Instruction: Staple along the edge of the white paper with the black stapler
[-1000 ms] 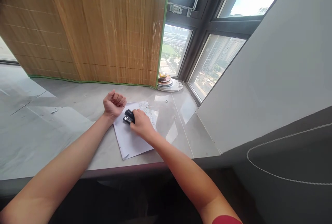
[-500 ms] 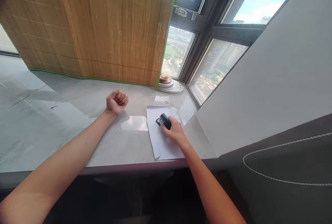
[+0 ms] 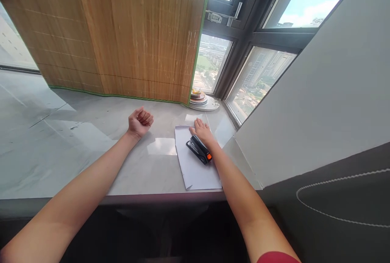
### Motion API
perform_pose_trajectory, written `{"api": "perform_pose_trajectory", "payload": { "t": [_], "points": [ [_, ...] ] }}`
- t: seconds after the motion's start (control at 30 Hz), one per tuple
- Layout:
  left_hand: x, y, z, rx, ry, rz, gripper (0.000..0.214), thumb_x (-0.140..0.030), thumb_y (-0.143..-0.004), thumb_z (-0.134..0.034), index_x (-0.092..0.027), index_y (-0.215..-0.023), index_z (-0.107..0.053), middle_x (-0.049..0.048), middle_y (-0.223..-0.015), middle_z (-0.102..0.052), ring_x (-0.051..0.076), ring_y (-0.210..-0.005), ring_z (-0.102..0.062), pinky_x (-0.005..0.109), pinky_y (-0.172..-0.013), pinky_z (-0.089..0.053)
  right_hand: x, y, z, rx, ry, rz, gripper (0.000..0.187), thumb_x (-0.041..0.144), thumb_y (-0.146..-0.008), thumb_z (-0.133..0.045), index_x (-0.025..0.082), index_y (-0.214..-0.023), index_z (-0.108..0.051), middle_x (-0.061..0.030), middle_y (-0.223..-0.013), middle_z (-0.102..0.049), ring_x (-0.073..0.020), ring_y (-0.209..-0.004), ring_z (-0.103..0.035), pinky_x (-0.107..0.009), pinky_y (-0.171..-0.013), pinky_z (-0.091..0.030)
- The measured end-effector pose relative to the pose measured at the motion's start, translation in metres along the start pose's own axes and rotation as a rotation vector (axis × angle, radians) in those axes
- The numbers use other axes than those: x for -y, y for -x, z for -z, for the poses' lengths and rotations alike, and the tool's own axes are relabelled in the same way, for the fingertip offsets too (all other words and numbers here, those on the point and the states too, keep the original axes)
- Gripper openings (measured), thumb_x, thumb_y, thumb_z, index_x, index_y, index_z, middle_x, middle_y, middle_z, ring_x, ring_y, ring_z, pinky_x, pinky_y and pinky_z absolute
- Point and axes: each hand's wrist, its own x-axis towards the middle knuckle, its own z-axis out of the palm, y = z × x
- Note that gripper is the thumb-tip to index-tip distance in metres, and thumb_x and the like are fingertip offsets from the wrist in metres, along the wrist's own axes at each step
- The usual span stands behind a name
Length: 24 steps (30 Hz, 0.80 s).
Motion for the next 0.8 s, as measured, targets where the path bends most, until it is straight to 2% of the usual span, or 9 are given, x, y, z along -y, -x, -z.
{"api": "perform_pose_trajectory", "payload": {
  "t": [0.1,0.2,0.3,0.4,0.5,0.57,0.63,0.7,0.8],
  "points": [
    [-0.001,-0.001,-0.001,-0.005,-0.004,-0.009,0.06,-0.03,-0.089,-0.065,-0.021,-0.056,-0.016,-0.0059,-0.05,-0.017,0.007,-0.043,-0.023,0.025,-0.042,-0.023,0.009,-0.008,-0.006,0.035,0.035,-0.037,0.068,0.051,-0.111,-0.028,0.01,-0.165,-0.027,-0.0179,-0.175,-0.014,-0.0294,-0.164,-0.011,-0.053,-0.131,-0.009],
    [-0.009,0.003,0.0,-0.013,0.025,-0.041,0.061,-0.029,-0.091,-0.064,-0.021,-0.055,-0.015,-0.0055,-0.049,-0.018,0.007,-0.043,-0.024,0.025,-0.043,-0.024,0.038,-0.018,-0.009,0.036,0.027,-0.013,0.07,0.051,-0.112,-0.027,0.009,-0.167,-0.023,-0.0189,-0.175,-0.011,-0.0312,-0.164,-0.009,-0.056,-0.131,-0.009],
    [-0.026,0.009,0.01,-0.007,0.048,-0.111,0.063,-0.033,-0.096,-0.059,-0.02,-0.054,-0.015,-0.0049,-0.046,-0.019,0.008,-0.042,-0.024,0.025,-0.043,-0.025,0.089,-0.033,-0.018,0.026,0.001,0.058,0.071,0.052,-0.112,-0.026,0.007,-0.166,-0.024,-0.0204,-0.175,-0.011,-0.0323,-0.164,-0.009,-0.059,-0.13,-0.009],
    [-0.05,0.011,0.03,-0.004,0.089,-0.216,0.068,-0.044,-0.102,-0.052,-0.019,-0.051,-0.015,-0.0053,-0.043,-0.014,0.008,-0.039,-0.02,0.024,-0.041,-0.021,0.153,-0.05,-0.032,0.016,-0.043,0.124,0.072,0.052,-0.111,-0.025,0.005,-0.165,-0.026,-0.0209,-0.175,-0.01,-0.0318,-0.164,-0.01,-0.06,-0.13,-0.008],
    [-0.077,0.01,0.057,0.051,0.205,-0.389,0.073,-0.053,-0.105,-0.044,-0.018,-0.048,-0.016,-0.0059,-0.04,-0.007,0.008,-0.035,-0.012,0.025,-0.036,-0.014,0.212,-0.065,-0.049,0.011,-0.086,0.139,0.072,0.051,-0.11,-0.022,0.007,-0.167,-0.025,-0.0177,-0.176,-0.009,-0.0288,-0.164,-0.007,-0.06,-0.13,-0.005],
    [-0.093,0.009,0.073,0.093,0.285,-0.533,0.073,-0.056,-0.105,-0.046,-0.018,-0.047,-0.022,-0.0069,-0.038,-0.009,0.007,-0.034,-0.01,0.024,-0.034,-0.013,0.241,-0.073,-0.058,0.021,-0.106,0.151,0.073,0.05,-0.109,-0.021,0.006,-0.167,-0.024,-0.0169,-0.176,-0.009,-0.0278,-0.164,-0.007,-0.06,-0.131,-0.004],
    [-0.104,0.009,0.086,0.11,0.331,-0.656,0.069,-0.057,-0.104,-0.049,-0.018,-0.049,-0.032,-0.0084,-0.037,-0.018,0.006,-0.033,-0.012,0.021,-0.034,-0.015,0.26,-0.078,-0.064,0.025,-0.115,0.161,0.075,0.051,-0.109,-0.021,0.005,-0.167,-0.023,-0.0166,-0.176,-0.009,-0.0272,-0.164,-0.005,-0.061,-0.131,-0.002],
    [-0.111,0.009,0.094,0.104,0.326,-0.721,0.063,-0.055,-0.105,-0.048,-0.019,-0.053,-0.041,-0.0094,-0.036,-0.026,0.006,-0.032,-0.013,0.019,-0.034,-0.018,0.27,-0.08,-0.067,0.025,-0.12,0.164,0.076,0.051,-0.108,-0.021,0.004,-0.167,-0.022,-0.0164,-0.175,-0.009,-0.0267,-0.164,-0.004,-0.062,-0.13,-0.001],
    [-0.113,0.007,0.1,0.097,0.282,-0.745,0.063,-0.056,-0.104,-0.047,-0.019,-0.054,-0.041,-0.0096,-0.036,-0.025,0.007,-0.032,-0.012,0.02,-0.035,-0.019,0.273,-0.08,-0.066,-0.005,-0.14,0.174,0.076,0.053,-0.108,-0.023,0.006,-0.168,-0.019,-0.0149,-0.176,-0.005,-0.0262,-0.165,-0.001,-0.061,-0.13,0.0]
  ]
}}
